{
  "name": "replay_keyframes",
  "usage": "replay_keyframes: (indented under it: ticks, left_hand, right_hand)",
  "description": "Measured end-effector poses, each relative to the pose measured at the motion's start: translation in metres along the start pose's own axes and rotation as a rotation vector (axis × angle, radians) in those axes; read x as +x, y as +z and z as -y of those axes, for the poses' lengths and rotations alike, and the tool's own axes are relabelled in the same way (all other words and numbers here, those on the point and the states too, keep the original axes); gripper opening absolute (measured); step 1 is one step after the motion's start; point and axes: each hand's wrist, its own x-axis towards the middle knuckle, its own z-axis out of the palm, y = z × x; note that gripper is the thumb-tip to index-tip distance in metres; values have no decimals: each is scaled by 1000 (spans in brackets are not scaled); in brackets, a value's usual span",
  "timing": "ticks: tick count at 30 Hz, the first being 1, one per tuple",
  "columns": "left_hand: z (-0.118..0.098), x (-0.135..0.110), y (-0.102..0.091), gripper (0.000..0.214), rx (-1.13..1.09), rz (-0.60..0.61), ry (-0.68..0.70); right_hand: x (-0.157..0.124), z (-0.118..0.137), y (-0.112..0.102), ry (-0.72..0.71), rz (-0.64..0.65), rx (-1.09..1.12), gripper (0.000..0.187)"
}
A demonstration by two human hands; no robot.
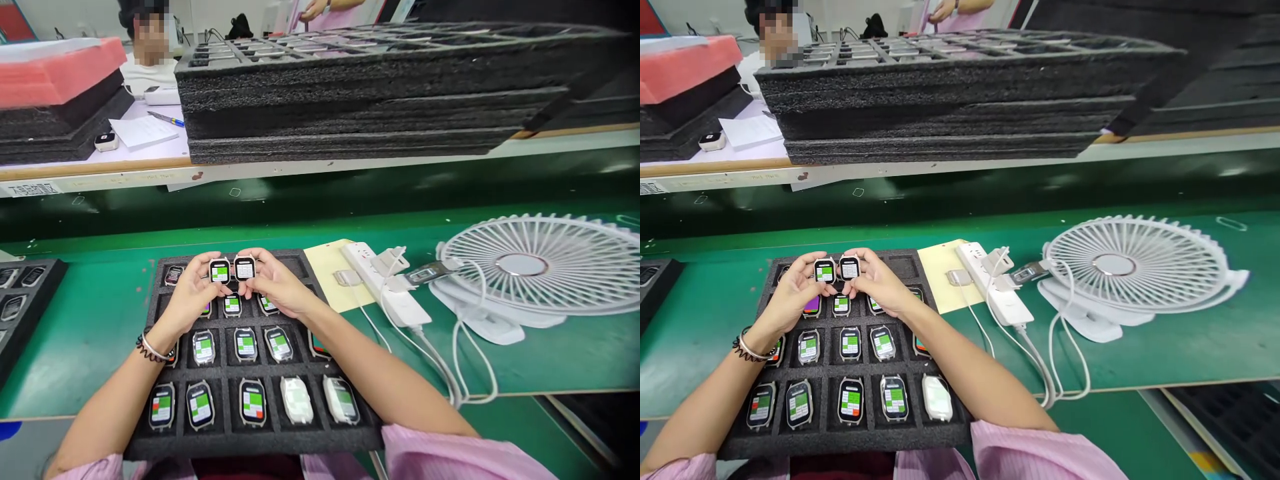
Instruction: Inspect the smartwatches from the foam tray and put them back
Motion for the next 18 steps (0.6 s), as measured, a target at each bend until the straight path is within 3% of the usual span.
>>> replay_keyframes:
  ticks: [18]
  left_hand:
    - [3,0,1,49,-1,16,-22]
  right_hand:
    - [-1,1,-3,1,-57,-29,49]
